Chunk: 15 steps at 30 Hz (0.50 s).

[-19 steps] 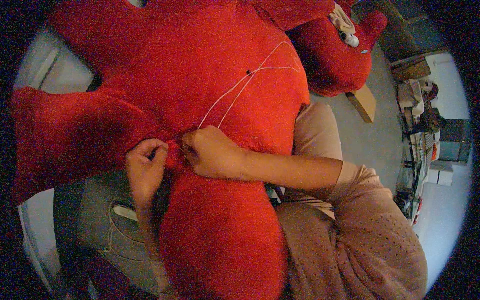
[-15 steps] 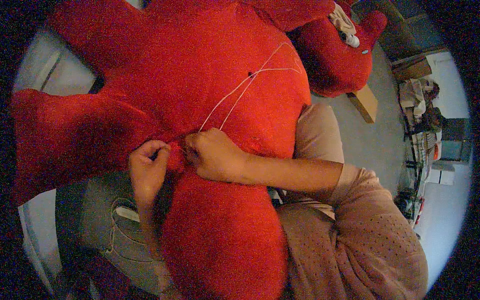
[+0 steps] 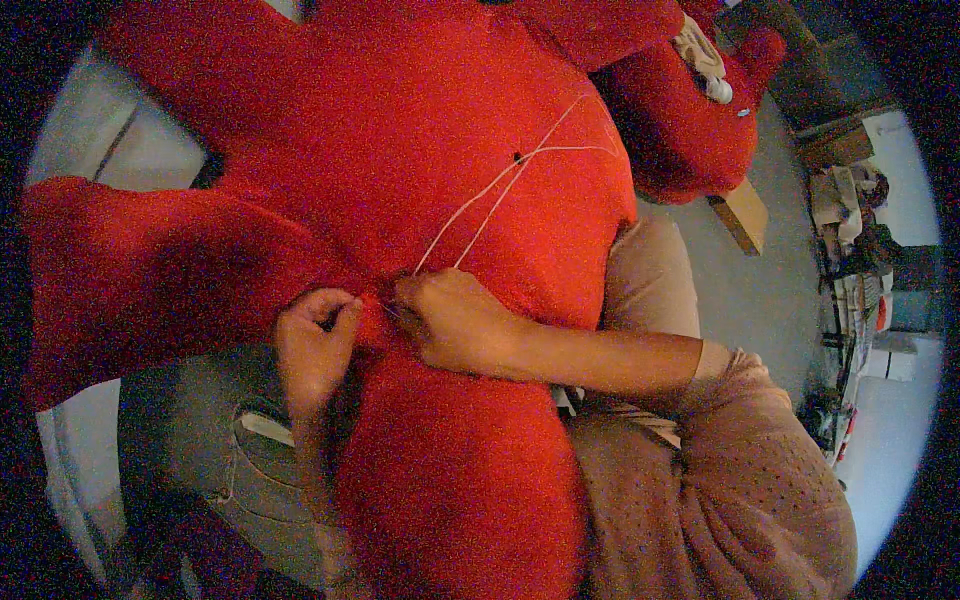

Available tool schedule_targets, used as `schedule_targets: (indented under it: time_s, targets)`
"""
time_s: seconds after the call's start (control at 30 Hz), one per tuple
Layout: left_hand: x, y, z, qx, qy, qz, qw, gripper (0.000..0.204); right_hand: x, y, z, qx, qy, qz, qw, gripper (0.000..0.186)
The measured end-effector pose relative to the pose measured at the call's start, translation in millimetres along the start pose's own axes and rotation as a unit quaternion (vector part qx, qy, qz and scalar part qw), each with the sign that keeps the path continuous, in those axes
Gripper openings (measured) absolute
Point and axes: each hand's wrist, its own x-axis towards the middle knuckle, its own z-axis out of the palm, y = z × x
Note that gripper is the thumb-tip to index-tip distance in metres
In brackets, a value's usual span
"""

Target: The person hand-sews a large red plush toy using a needle and white thread. They repeatedly insert the needle through the fabric, pull the thread, and adjust the toy's position to continue stitching along a seam.

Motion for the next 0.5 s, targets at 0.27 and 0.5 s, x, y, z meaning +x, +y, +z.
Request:
schedule_targets:
  time_s: [0.27, 0.5]
  targets:
    - [0.5, 10.6, -1.7, -0.004, -0.006, -0.007, 1.0, 0.012, -0.8, 1.5, -1.6, 0.019, 0.011, -0.025, 0.999, 0.006]
    - [2.0, 5.4, 0.5, -0.027, 0.001, -0.027, 0.999, 0.015, 4.5, 4.3, 4.1, 0.037, 0.018, -0.047, 0.998, 0.007]
